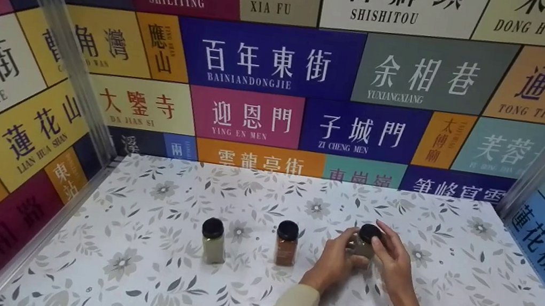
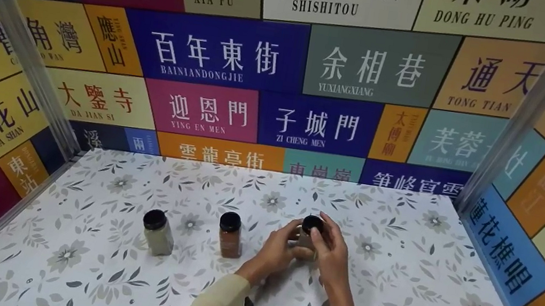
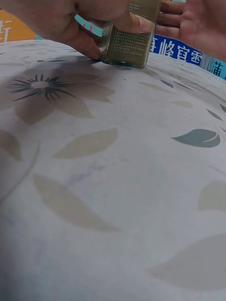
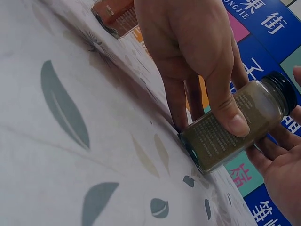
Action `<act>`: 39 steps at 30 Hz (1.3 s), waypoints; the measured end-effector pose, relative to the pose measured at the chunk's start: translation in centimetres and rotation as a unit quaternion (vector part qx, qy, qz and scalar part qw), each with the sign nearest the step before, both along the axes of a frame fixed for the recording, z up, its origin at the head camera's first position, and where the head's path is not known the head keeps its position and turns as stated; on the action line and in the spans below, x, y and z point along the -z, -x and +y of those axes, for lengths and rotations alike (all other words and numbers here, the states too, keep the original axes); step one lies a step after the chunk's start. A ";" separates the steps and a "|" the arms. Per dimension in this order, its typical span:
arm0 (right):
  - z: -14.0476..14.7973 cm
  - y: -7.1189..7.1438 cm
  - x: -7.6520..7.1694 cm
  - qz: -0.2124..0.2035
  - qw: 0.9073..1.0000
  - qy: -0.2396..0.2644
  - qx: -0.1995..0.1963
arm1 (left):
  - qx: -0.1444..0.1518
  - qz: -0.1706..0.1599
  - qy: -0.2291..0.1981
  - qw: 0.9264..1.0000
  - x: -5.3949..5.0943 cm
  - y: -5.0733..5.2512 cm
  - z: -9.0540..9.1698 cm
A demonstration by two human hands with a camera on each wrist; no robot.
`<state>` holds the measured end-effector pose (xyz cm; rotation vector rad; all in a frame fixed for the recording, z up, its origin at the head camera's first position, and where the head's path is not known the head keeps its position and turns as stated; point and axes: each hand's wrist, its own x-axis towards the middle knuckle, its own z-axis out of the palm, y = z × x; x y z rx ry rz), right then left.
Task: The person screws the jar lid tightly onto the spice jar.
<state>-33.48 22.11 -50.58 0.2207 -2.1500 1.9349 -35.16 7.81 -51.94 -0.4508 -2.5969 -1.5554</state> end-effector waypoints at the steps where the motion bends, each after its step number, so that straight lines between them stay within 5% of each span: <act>1: 0.0 0.1 0.0 0.008 1.000 0.001 -0.003 | 0.000 0.003 0.001 1.000 0.0 0.0 0.0; 16: 0.0 0.3 0.4 0.014 0.999 -0.009 0.036 | -0.006 0.013 0.001 1.000 0.1 0.0 0.3; 30: 0.1 0.0 0.4 -0.021 0.999 -0.013 0.020 | 0.005 -0.014 -0.011 1.000 0.2 0.0 0.1; 39: 0.3 0.0 0.3 -0.008 1.000 -0.020 0.011 | 0.007 -0.014 -0.001 1.000 0.1 0.0 0.0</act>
